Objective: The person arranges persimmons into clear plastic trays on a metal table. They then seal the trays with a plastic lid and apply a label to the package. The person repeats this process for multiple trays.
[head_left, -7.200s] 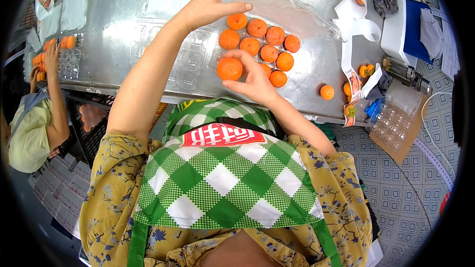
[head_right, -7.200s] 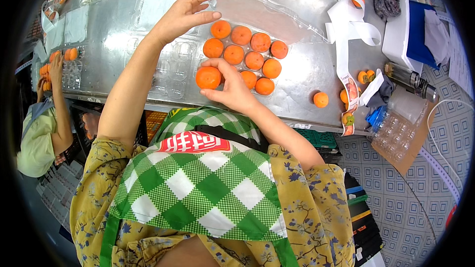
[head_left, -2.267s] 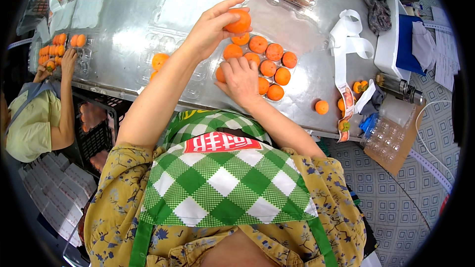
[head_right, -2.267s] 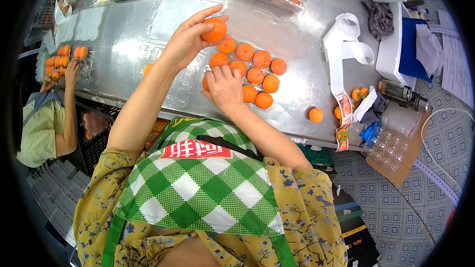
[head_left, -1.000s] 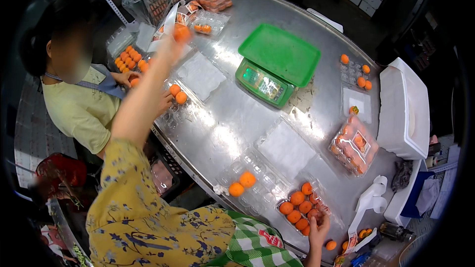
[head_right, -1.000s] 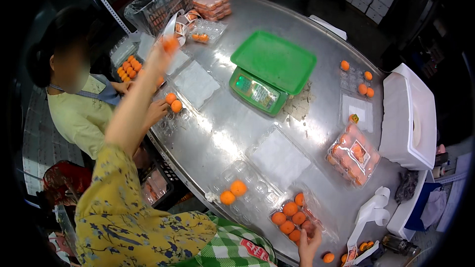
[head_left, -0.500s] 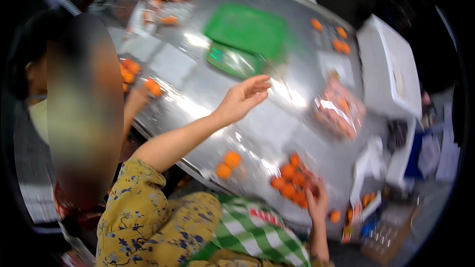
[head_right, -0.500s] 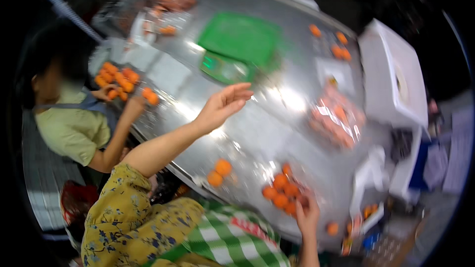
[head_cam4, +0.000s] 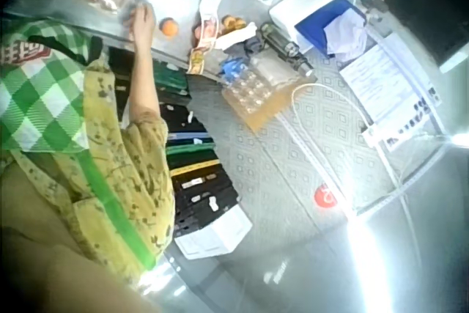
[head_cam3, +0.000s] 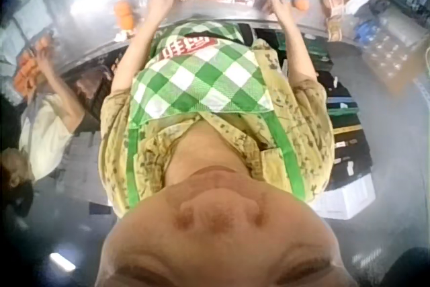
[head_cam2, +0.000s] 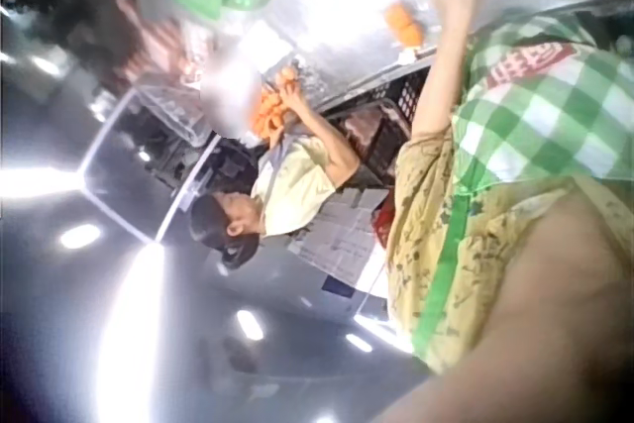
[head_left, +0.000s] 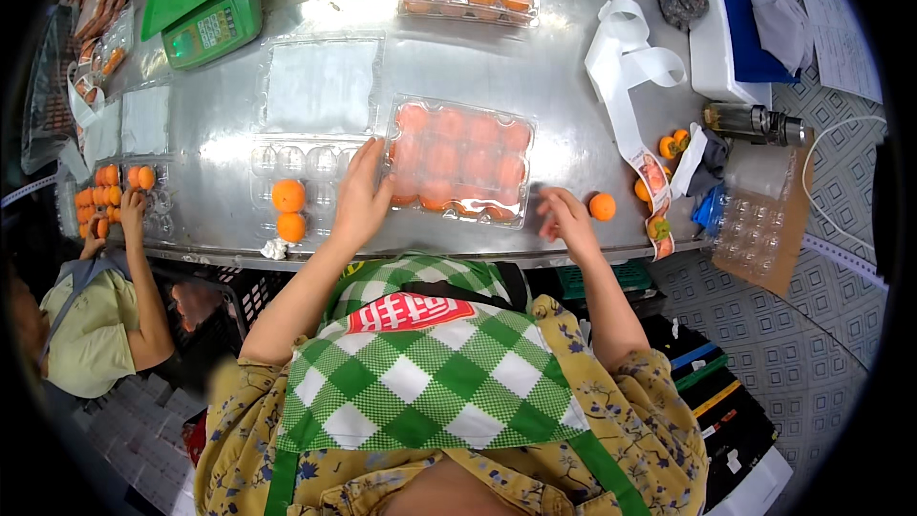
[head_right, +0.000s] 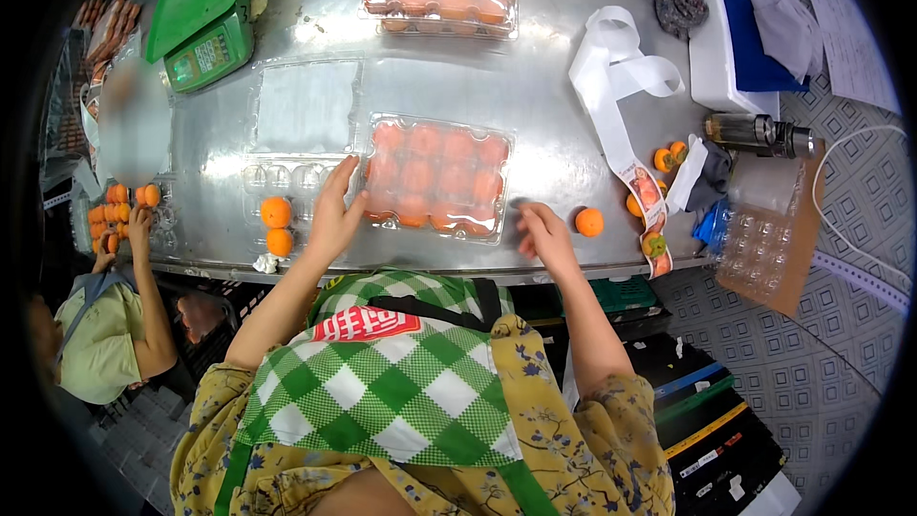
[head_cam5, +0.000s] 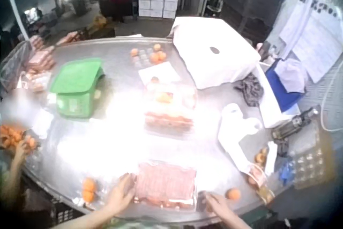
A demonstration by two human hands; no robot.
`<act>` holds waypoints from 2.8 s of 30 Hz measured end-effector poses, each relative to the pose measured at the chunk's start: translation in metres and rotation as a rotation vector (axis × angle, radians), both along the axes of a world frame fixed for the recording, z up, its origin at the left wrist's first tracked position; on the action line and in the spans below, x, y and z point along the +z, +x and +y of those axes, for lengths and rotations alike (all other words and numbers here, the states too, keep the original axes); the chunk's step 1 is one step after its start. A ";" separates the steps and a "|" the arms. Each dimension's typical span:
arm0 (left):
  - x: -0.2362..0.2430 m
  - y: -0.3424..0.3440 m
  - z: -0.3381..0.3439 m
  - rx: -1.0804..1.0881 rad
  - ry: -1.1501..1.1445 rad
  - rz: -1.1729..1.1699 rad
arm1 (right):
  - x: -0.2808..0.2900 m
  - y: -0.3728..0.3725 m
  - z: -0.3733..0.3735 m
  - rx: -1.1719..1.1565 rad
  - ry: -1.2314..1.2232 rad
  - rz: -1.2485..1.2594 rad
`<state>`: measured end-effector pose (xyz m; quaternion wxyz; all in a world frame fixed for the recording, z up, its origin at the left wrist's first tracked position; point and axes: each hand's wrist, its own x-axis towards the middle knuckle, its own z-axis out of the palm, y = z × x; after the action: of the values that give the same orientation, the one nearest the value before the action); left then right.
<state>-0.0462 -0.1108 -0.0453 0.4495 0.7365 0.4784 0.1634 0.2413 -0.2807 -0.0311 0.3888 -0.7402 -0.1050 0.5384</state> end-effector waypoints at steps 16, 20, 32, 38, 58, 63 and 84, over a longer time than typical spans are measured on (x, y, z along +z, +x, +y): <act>-0.034 0.028 0.005 -0.040 -0.137 0.285 | -0.044 0.032 0.020 0.318 -0.042 -0.125; -0.057 0.016 0.018 0.020 -0.594 0.157 | -0.058 0.037 0.022 0.434 -0.027 -0.216; -0.013 -0.003 -0.018 0.339 -1.006 -0.151 | -0.017 -0.022 -0.042 -0.017 -0.112 0.382; -0.020 0.010 -0.058 0.458 -1.427 -0.353 | -0.047 -0.061 -0.024 -0.548 0.086 0.813; 0.015 0.025 -0.071 0.413 -0.977 0.028 | 0.001 0.150 -0.033 0.180 0.224 -1.254; 0.064 0.163 -0.051 0.158 -0.963 -0.229 | -0.003 0.209 -0.020 0.390 -0.192 -1.173; 0.023 0.429 -0.073 -0.145 -1.105 -0.321 | -0.021 0.181 -0.156 0.072 -0.064 -1.144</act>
<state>0.3827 -0.1842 -0.0220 0.8443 0.3894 0.3668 -0.0320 0.4225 -0.4364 -0.0522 0.2289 -0.9211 -0.3074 0.0682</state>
